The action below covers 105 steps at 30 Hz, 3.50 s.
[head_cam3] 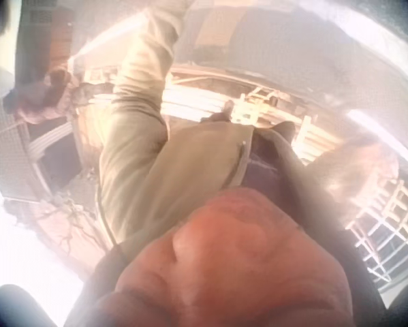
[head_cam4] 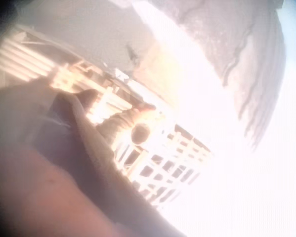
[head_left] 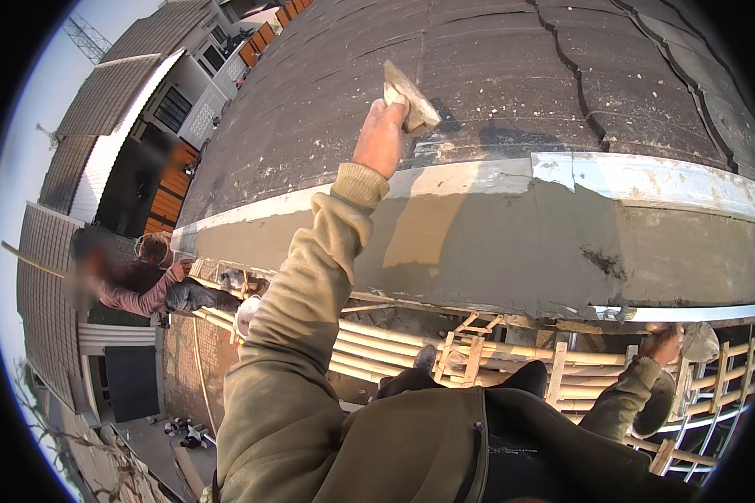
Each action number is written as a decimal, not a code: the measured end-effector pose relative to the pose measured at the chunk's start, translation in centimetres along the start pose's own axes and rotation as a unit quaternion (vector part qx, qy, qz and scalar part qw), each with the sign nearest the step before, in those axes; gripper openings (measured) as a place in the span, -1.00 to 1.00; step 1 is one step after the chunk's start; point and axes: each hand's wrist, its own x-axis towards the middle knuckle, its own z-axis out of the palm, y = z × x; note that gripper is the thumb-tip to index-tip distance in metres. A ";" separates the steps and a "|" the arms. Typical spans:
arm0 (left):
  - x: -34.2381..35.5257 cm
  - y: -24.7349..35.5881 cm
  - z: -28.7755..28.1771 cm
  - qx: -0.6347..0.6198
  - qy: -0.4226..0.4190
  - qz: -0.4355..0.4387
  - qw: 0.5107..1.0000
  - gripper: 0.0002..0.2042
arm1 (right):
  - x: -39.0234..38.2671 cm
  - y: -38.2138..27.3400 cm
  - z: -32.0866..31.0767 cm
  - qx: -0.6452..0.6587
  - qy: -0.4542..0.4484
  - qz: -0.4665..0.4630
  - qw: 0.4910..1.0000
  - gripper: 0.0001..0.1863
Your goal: The person applies mortar to the ridge of a tiled roof using a trowel and smooths the surface with a hand-held tool while standing on a bamboo scaffold.
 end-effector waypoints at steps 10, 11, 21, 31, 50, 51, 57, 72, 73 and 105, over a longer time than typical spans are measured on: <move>-2.6 -3.7 -0.6 0.225 -0.009 -0.118 0.967 -0.47 | 0.8 3.8 0.8 -0.083 -0.132 0.083 0.984 -0.55; -2.3 -4.1 -1.0 0.238 -0.011 -0.113 0.965 -0.47 | 0.9 4.0 1.0 -0.111 -0.127 0.056 0.984 -0.60; -2.0 -3.8 -1.3 0.236 -0.026 -0.116 0.964 -0.47 | 0.3 5.8 1.6 -0.218 -0.135 -0.015 0.966 -0.65; -2.2 -3.4 -1.3 0.242 -0.037 -0.119 0.962 -0.51 | 0.1 6.7 1.3 -0.150 -0.127 0.010 0.980 -0.52; -2.4 -5.0 -0.6 0.232 0.050 -0.116 0.965 -0.42 | 0.4 -5.1 -3.4 -0.003 -0.077 0.055 0.996 -0.42; -2.3 -4.7 -0.5 0.236 0.044 -0.121 0.963 -0.42 | 0.7 -3.7 -2.5 0.098 -0.076 0.121 0.985 -0.36; -3.4 -4.4 -0.3 0.238 0.056 -0.142 0.959 -0.41 | 1.3 -0.7 1.0 0.331 0.003 0.152 0.931 -0.23; 2.1 -10.3 -3.3 -0.048 -0.055 -0.100 0.992 -0.67 | 1.8 -12.9 -6.5 0.669 0.204 0.419 0.579 -0.67; 2.6 -11.1 -3.8 -0.062 -0.061 -0.126 0.988 -0.67 | 2.1 -13.4 -7.1 0.647 0.205 0.436 0.591 -0.69; 4.8 -17.2 -7.3 -0.104 -0.138 -0.047 0.984 -0.51 | 1.6 -14.9 -8.3 0.680 0.164 0.455 0.552 -0.55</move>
